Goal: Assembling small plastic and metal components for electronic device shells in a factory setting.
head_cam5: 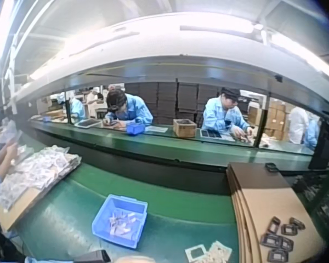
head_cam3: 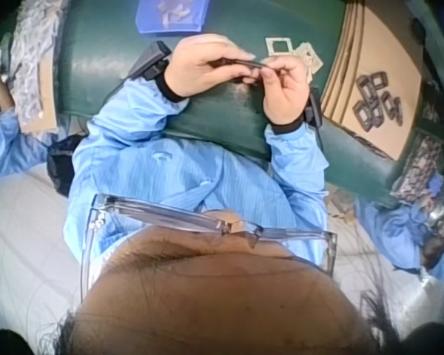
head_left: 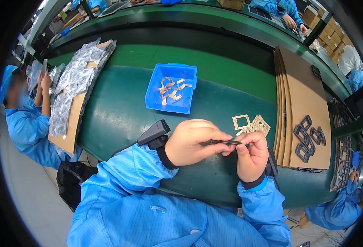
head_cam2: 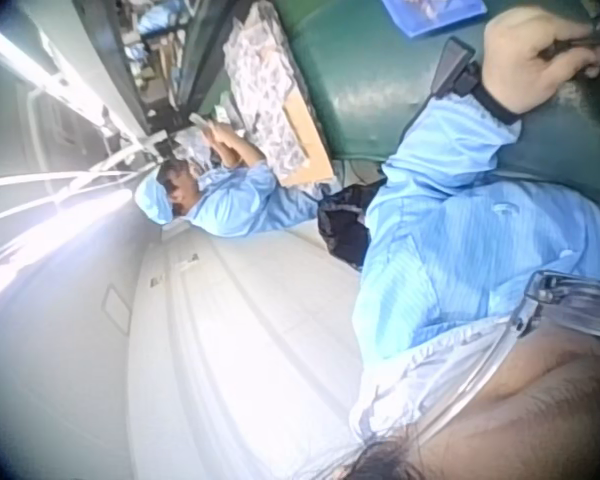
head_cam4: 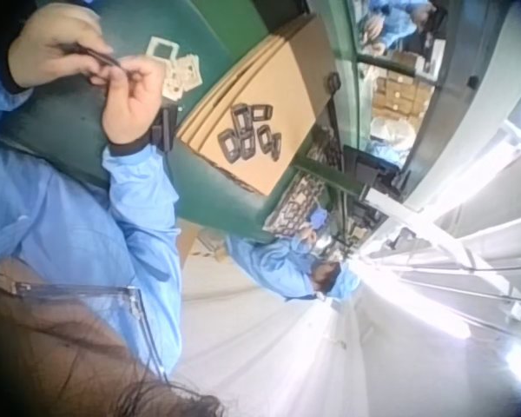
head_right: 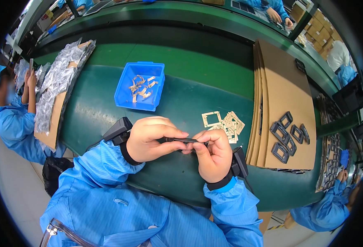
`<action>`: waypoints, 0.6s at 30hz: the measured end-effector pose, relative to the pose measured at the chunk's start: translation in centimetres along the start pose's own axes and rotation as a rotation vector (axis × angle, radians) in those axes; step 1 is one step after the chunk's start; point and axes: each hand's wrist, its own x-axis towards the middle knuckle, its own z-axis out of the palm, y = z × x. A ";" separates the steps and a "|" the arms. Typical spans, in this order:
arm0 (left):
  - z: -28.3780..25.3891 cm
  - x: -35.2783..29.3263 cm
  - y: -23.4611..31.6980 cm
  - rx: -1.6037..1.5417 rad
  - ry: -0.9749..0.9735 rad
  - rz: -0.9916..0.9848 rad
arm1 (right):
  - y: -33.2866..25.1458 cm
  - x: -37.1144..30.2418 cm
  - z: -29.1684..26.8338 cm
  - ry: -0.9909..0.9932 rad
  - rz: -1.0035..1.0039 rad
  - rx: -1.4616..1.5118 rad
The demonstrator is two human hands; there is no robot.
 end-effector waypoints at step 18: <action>0.9 -0.7 0.7 -0.135 -0.080 0.149 | -0.8 -0.7 0.8 0.091 -0.158 -0.034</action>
